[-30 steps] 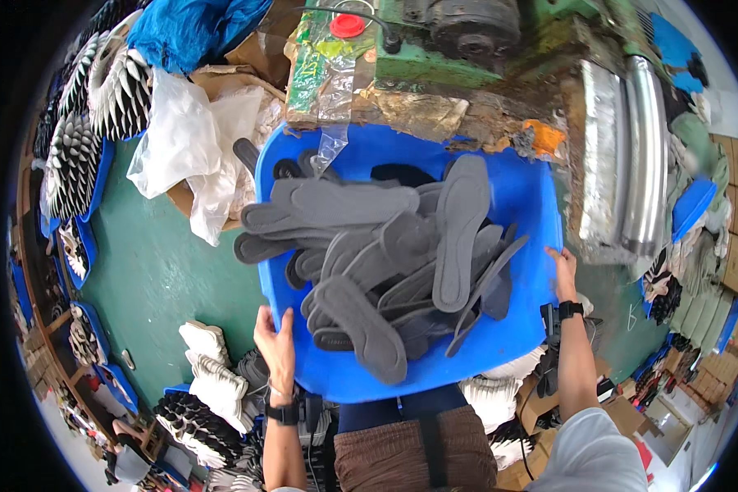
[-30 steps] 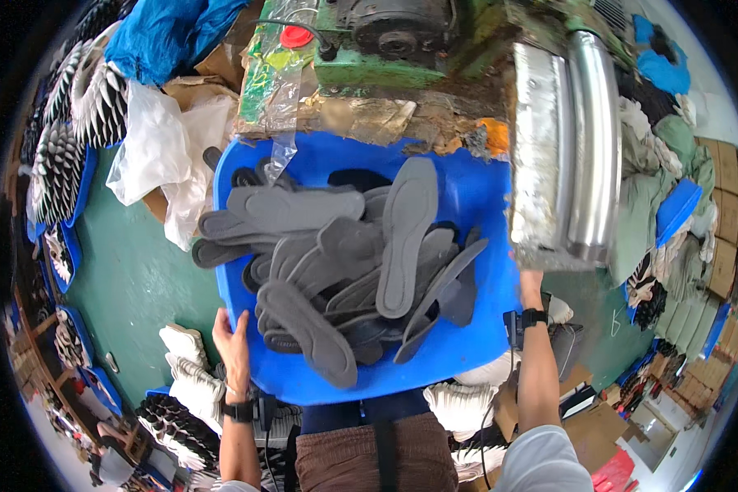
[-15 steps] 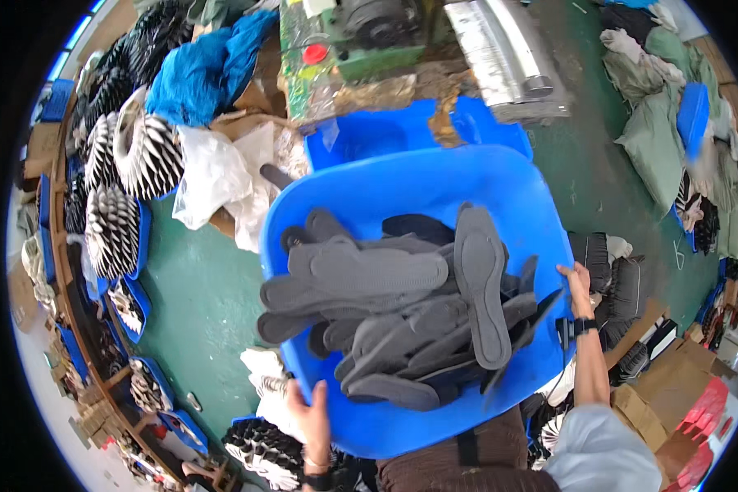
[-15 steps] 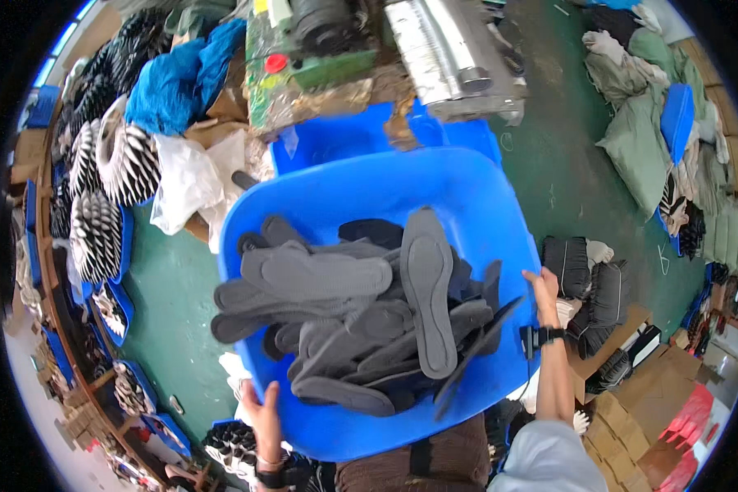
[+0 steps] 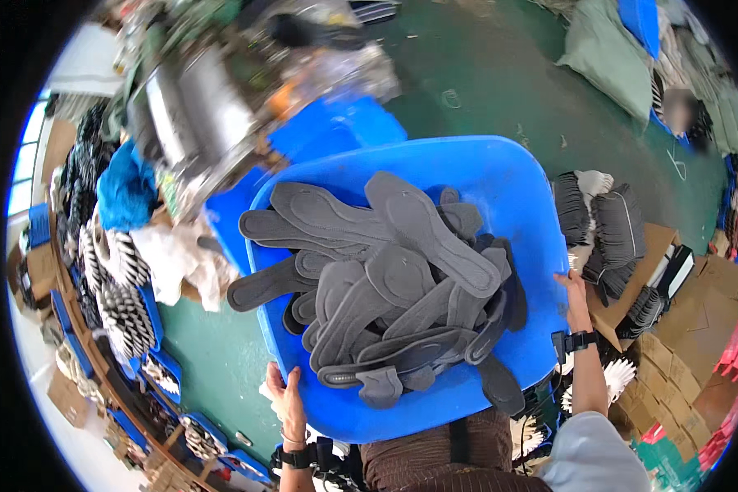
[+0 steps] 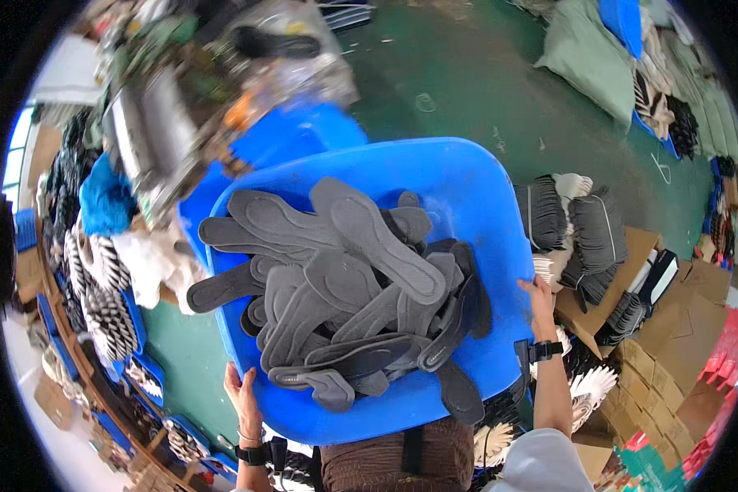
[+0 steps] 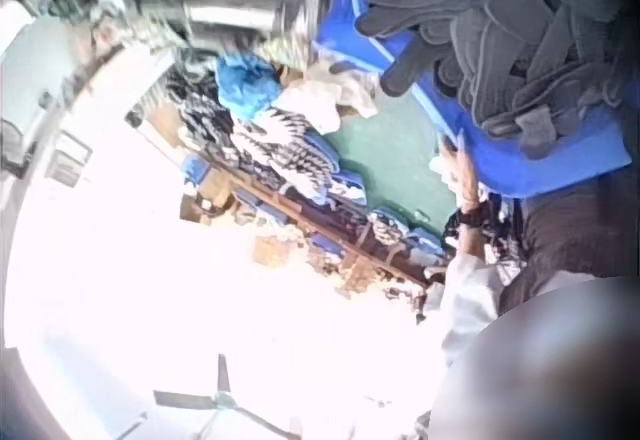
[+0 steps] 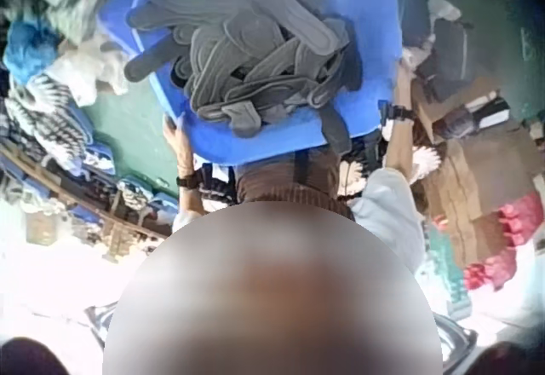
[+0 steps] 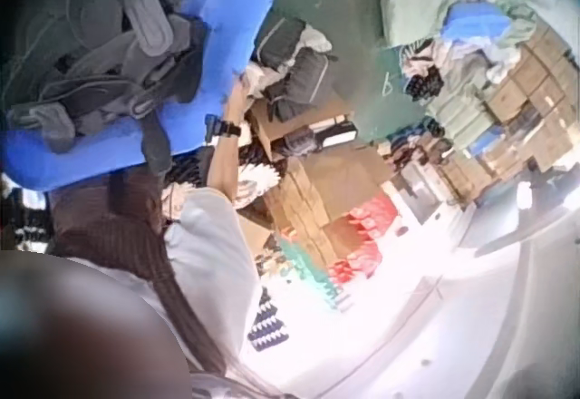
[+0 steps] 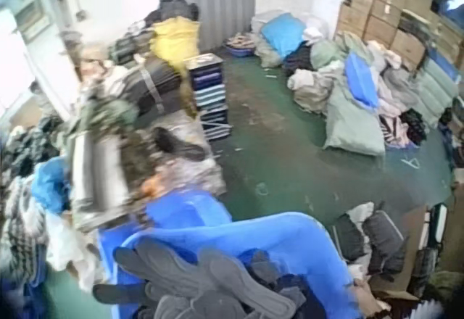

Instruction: The recorder is sorting and stacking shoe insoles at a workstation in a shoe manufacturing facility.

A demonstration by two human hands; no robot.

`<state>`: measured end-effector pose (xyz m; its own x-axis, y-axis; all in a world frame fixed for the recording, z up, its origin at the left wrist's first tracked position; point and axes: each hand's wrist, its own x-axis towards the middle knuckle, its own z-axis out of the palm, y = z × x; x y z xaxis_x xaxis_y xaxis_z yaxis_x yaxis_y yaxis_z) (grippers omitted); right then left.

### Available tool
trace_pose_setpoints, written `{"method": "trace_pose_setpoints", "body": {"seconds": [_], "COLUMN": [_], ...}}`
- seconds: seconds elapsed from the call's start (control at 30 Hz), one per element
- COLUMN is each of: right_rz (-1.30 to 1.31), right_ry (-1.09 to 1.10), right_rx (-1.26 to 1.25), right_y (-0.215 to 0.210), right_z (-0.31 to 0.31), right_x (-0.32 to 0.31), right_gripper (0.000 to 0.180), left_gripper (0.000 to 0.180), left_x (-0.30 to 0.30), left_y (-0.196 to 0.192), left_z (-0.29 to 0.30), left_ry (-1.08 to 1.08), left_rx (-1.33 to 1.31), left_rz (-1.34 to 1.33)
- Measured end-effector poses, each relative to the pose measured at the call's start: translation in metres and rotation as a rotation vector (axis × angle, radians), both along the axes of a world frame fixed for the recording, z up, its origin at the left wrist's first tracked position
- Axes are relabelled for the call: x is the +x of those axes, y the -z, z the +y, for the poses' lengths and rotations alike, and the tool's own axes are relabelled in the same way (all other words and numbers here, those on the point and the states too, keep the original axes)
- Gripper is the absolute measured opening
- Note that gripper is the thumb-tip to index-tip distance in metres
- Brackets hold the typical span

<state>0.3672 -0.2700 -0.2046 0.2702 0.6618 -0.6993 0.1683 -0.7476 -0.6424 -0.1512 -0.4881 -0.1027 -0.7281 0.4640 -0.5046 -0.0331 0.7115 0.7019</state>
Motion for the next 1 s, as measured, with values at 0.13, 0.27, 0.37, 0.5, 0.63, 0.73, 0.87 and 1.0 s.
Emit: {"method": "trace_pose_setpoints", "body": {"seconds": [0.13,0.27,0.37,0.5,0.63,0.73,0.87,1.0], "right_rz": [0.13,0.302,0.454,0.505,0.533,0.221,0.487,0.513], "right_ry": [0.198,0.297,0.314,0.282,0.445,-0.031,0.658,0.716], "right_rx": [-0.09,-0.244,-0.398,-0.438,-0.243,0.04,-0.214,-0.157], "right_y": [-0.002,-0.033,-0.039,-0.016,0.037,0.101,0.125,0.186], "right_z": [0.003,0.021,0.019,0.035,0.059,0.063,0.183,0.27], "right_x": [0.061,0.121,0.168,0.202,0.199,0.217,0.17,0.149], "right_gripper": [0.035,0.04,0.048,0.07,0.065,0.063,0.032,0.035], "left_gripper": [0.015,0.007,0.01,0.012,0.014,0.007,0.032,0.048], "left_x": [0.023,0.047,0.08,0.101,0.09,0.095,0.114,0.14], "left_y": [0.033,0.029,0.027,0.031,0.059,0.101,0.136,0.16], "left_z": [0.062,0.157,0.22,0.332,0.458,0.563,0.67,0.7], "left_ry": [0.207,0.267,0.316,0.471,0.657,0.813,0.861,0.845], "left_rx": [0.038,0.016,0.072,-0.013,0.028,0.052,0.125,0.134], "left_rz": [-0.081,-0.169,-0.212,-0.161,-0.107,0.051,0.041,-0.038]}}
